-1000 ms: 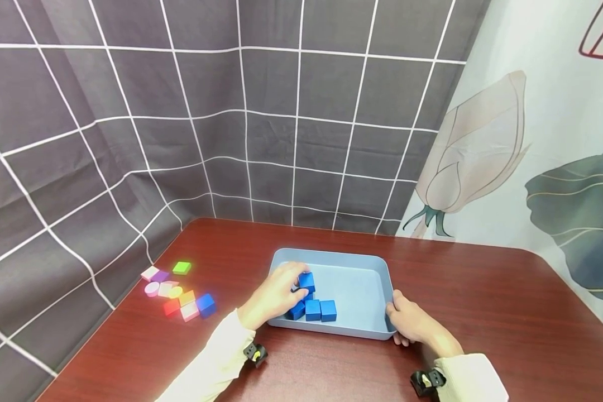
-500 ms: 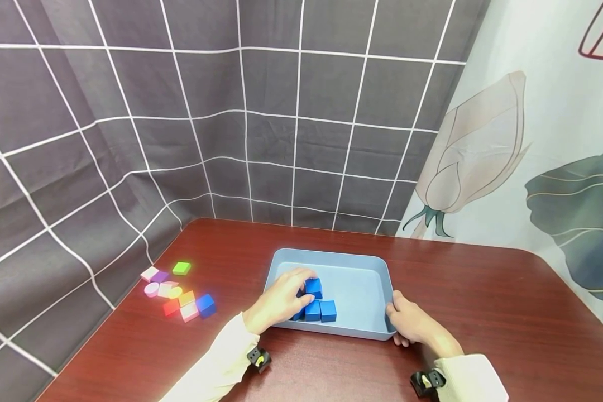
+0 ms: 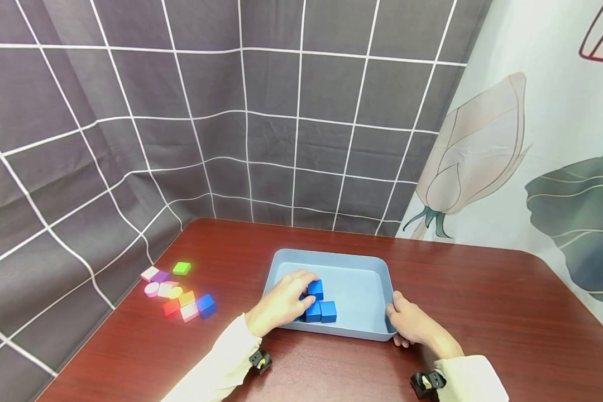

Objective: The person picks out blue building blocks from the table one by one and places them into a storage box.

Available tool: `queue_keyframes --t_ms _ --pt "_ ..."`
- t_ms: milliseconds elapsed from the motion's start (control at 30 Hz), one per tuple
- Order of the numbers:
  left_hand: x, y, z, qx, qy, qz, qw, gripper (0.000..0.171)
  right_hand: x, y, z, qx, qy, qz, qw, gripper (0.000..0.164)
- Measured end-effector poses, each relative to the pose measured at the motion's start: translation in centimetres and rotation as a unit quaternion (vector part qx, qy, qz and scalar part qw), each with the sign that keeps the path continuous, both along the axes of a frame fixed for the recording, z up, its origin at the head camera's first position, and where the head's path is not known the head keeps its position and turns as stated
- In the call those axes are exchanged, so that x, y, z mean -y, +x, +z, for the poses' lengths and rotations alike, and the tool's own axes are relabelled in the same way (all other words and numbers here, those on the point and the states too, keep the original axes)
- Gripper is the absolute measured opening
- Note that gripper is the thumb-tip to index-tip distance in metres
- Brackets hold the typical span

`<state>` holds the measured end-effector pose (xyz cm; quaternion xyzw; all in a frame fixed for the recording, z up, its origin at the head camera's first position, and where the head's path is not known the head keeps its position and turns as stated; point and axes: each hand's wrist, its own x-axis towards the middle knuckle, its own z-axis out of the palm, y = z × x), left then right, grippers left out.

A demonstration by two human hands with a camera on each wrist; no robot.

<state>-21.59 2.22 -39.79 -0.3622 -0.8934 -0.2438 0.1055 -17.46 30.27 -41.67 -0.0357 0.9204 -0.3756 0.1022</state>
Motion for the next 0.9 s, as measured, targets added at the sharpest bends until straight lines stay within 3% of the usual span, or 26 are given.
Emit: queue_keyframes --t_ms 333,733,900 --pt "-0.52 0.23 -0.15 -0.027 0.013 -0.016 0.9994 0.029 -0.02 0.02 0.01 0.0 0.004 -0.005 1.0 0.014" --pt "-0.71 0.33 -0.14 -0.034 0.004 -0.015 0.9993 0.029 0.01 -0.01 0.05 -0.004 0.004 0.001 1.0 0.014" --pt "-0.78 0.35 -0.34 -0.02 -0.007 -0.014 0.9997 0.027 -0.07 -0.07 0.03 -0.006 0.001 0.005 1.0 0.014"
